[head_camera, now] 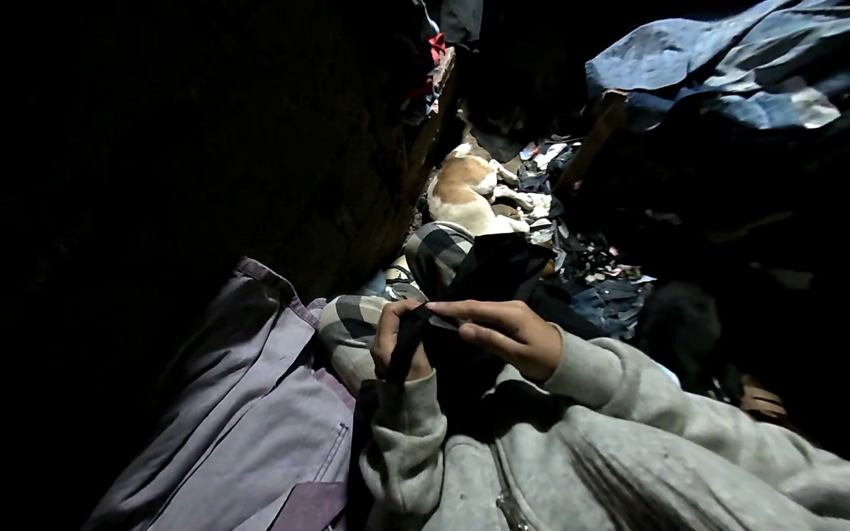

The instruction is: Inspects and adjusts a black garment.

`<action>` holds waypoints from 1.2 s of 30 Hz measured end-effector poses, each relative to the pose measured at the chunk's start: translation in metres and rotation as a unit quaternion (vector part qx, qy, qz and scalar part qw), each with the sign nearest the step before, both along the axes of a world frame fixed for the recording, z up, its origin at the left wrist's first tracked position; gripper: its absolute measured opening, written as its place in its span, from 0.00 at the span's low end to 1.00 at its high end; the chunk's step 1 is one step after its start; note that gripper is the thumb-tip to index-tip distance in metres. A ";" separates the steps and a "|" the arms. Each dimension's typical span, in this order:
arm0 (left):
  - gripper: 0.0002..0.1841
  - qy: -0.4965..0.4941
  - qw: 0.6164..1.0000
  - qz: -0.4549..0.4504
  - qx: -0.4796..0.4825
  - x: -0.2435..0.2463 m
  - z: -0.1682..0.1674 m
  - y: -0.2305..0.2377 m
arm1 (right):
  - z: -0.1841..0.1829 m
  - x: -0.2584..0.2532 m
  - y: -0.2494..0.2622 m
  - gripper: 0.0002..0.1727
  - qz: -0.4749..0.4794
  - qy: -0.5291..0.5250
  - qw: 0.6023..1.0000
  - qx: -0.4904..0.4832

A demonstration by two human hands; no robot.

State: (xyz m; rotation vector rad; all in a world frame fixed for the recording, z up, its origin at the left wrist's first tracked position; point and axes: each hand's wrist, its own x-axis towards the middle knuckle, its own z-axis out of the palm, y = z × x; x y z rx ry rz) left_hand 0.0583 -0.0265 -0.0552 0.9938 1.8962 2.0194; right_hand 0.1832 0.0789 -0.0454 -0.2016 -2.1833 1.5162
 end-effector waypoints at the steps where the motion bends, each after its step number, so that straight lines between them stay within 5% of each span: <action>1: 0.06 -0.006 1.000 0.012 -0.014 0.004 0.004 0.001 | 0.001 0.000 0.000 0.26 0.001 0.001 1.000 -0.013; 11: 0.06 -0.012 0.997 -0.073 0.012 -0.001 0.010 -0.003 | 0.011 0.003 0.005 0.26 0.001 0.023 1.000 -0.011; 16: 0.05 -0.113 0.985 -0.125 0.042 -0.005 0.017 -0.010 | 0.011 0.004 0.002 0.25 -0.042 0.009 0.994 0.101; 24: 0.06 -0.214 0.972 -0.088 0.037 -0.007 0.005 -0.015 | 0.012 0.012 0.000 0.26 -0.074 -0.018 0.968 0.238; 36: 0.07 -0.185 0.972 -0.111 0.096 0.006 0.008 -0.012 | 0.003 0.010 -0.006 0.24 -0.113 -0.027 0.969 0.217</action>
